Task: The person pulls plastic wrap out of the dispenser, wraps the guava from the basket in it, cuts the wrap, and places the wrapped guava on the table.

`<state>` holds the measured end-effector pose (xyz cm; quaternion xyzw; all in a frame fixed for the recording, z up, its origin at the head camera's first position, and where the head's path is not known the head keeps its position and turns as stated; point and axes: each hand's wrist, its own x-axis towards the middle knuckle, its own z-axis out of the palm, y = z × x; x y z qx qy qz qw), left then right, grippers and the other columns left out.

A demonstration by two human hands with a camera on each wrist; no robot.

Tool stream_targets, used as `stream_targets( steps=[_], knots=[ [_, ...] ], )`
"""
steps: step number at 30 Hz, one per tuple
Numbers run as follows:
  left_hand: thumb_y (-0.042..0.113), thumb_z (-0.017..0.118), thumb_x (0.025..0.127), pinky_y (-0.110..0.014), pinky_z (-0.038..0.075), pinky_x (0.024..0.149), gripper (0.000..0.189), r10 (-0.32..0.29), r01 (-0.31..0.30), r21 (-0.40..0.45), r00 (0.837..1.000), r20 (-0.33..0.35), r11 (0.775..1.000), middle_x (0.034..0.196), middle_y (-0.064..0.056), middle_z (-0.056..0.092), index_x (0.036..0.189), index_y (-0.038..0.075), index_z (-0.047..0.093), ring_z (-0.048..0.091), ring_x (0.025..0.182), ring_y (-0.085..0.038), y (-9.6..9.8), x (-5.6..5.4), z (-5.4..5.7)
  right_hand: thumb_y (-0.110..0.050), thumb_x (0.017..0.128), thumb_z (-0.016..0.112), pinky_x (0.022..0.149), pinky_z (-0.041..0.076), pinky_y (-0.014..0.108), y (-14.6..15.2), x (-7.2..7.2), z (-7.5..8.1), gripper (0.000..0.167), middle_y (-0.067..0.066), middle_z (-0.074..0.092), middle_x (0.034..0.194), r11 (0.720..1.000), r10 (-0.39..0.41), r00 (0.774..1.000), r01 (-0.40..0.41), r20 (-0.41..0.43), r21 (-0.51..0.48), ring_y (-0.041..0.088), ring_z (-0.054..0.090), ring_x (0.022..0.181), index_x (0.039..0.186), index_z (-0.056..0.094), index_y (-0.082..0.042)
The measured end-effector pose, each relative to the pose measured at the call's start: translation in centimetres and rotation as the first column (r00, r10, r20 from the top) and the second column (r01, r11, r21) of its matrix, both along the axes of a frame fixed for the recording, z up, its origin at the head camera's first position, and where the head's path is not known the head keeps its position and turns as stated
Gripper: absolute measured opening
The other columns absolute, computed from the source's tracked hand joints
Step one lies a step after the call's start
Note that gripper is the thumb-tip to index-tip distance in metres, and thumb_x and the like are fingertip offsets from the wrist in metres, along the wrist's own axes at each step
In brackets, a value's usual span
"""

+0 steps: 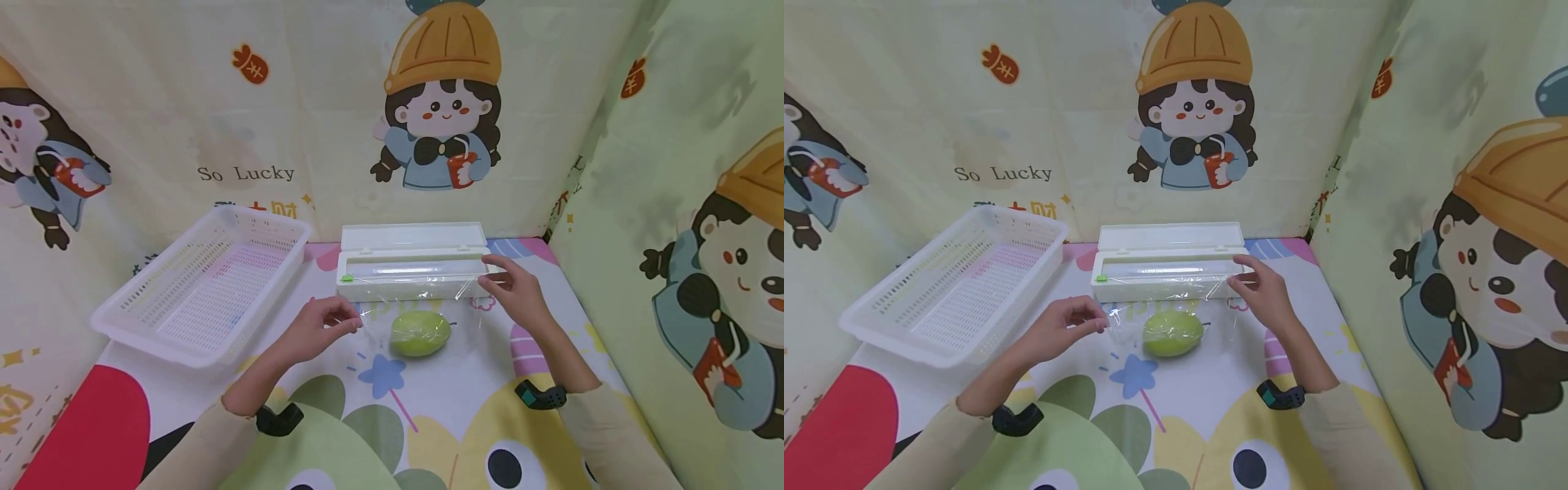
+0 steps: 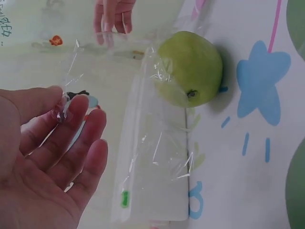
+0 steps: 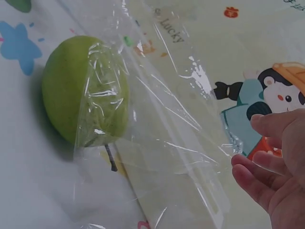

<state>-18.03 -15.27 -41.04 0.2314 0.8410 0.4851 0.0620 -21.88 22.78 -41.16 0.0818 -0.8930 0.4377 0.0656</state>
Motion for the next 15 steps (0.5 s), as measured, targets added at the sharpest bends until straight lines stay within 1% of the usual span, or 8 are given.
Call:
stream_targets(
  steps=[1, 2, 4, 6, 8, 11, 13, 15],
  knots=[
    [0.023, 0.069, 0.090, -0.025, 0.056, 0.076, 0.007, 0.008, -0.008, 0.003, 1.000, -0.002, 1.000, 0.085, 0.001, 0.071, 0.093, 0.017, 0.067, 0.067, 0.079, -0.012, 0.1, 0.0, 0.1, -0.029, 0.092, 0.065, 0.089, 0.055, 0.040, 0.0, 0.2, -0.1, 0.049, 0.011, 0.055, 0.138, 1.000, 0.000, 1.000, 0.000, -0.002, -0.002, 0.029, 0.065, 0.111, 0.137, 0.051, -0.013],
    [0.022, 0.069, 0.090, -0.026, 0.056, 0.076, 0.006, 0.016, -0.016, 0.002, 1.000, -0.002, 1.000, 0.085, 0.000, 0.071, 0.093, 0.017, 0.067, 0.066, 0.078, -0.009, 0.1, -0.1, 0.2, -0.028, 0.092, 0.066, 0.088, 0.056, 0.035, 0.0, 0.3, -0.1, 0.049, 0.011, 0.056, 0.137, 1.000, 0.001, 1.000, -0.001, -0.011, -0.004, 0.029, 0.066, 0.111, 0.136, 0.051, -0.012],
    [0.022, 0.069, 0.090, -0.027, 0.056, 0.076, 0.005, 0.028, -0.028, 0.004, 1.000, 0.005, 1.000, 0.085, -0.002, 0.071, 0.093, 0.017, 0.067, 0.066, 0.077, -0.008, 0.2, -0.2, 0.3, -0.026, 0.092, 0.067, 0.086, 0.056, 0.023, -0.1, 0.7, -0.3, 0.047, 0.012, 0.059, 0.133, 1.000, 0.004, 1.000, -0.004, -0.024, -0.009, 0.028, 0.065, 0.110, 0.134, 0.053, -0.011],
    [0.022, 0.068, 0.090, -0.028, 0.056, 0.076, 0.005, 0.037, -0.037, 0.000, 0.999, 0.009, 0.999, 0.085, -0.002, 0.071, 0.092, 0.018, 0.067, 0.066, 0.078, -0.009, 0.3, -0.3, 0.3, -0.024, 0.091, 0.067, 0.083, 0.053, 0.012, -0.2, 1.1, -0.5, 0.045, 0.014, 0.061, 0.129, 1.000, 0.015, 0.999, -0.016, -0.041, -0.016, 0.028, 0.066, 0.110, 0.132, 0.054, -0.009],
    [0.022, 0.068, 0.090, -0.028, 0.056, 0.075, 0.004, 0.044, -0.044, -0.005, 0.999, 0.013, 0.999, 0.085, -0.002, 0.071, 0.091, 0.018, 0.067, 0.066, 0.078, -0.010, 0.3, -0.4, 0.4, -0.024, 0.091, 0.067, 0.081, 0.049, 0.006, -0.4, 1.6, -0.7, 0.044, 0.014, 0.063, 0.125, 0.999, 0.035, 0.998, -0.036, -0.047, -0.027, 0.028, 0.066, 0.109, 0.130, 0.055, -0.009],
    [0.022, 0.068, 0.090, -0.027, 0.056, 0.075, 0.004, 0.044, -0.044, -0.012, 0.999, 0.009, 0.999, 0.084, 0.000, 0.070, 0.091, 0.018, 0.066, 0.066, 0.079, -0.013, 0.4, -0.5, 0.6, -0.024, 0.091, 0.068, 0.081, 0.048, 0.006, -0.8, 2.4, -1.0, 0.041, 0.014, 0.065, 0.119, 0.997, 0.065, 0.997, -0.067, -0.042, -0.036, 0.027, 0.066, 0.106, 0.127, 0.056, -0.008],
    [0.021, 0.068, 0.090, -0.026, 0.056, 0.075, 0.004, 0.042, -0.041, -0.014, 0.999, 0.003, 0.999, 0.083, 0.001, 0.070, 0.091, 0.018, 0.066, 0.067, 0.080, -0.015, 0.5, -0.6, 0.7, -0.024, 0.091, 0.068, 0.081, 0.050, 0.008, -1.1, 3.1, -1.3, 0.036, 0.011, 0.067, 0.114, 0.996, 0.087, 0.996, -0.088, -0.034, -0.031, 0.023, 0.066, 0.103, 0.122, 0.059, -0.009],
    [0.021, 0.068, 0.090, -0.026, 0.056, 0.075, 0.004, 0.034, -0.034, -0.013, 0.999, -0.003, 0.999, 0.083, 0.001, 0.070, 0.091, 0.018, 0.067, 0.067, 0.080, -0.015, 0.5, -0.6, 0.7, -0.023, 0.090, 0.068, 0.080, 0.052, 0.012, -1.5, 3.8, -1.7, 0.029, 0.007, 0.069, 0.108, 0.991, 0.130, 0.991, -0.131, -0.019, -0.027, 0.019, 0.067, 0.099, 0.116, 0.062, -0.010]
  ],
)
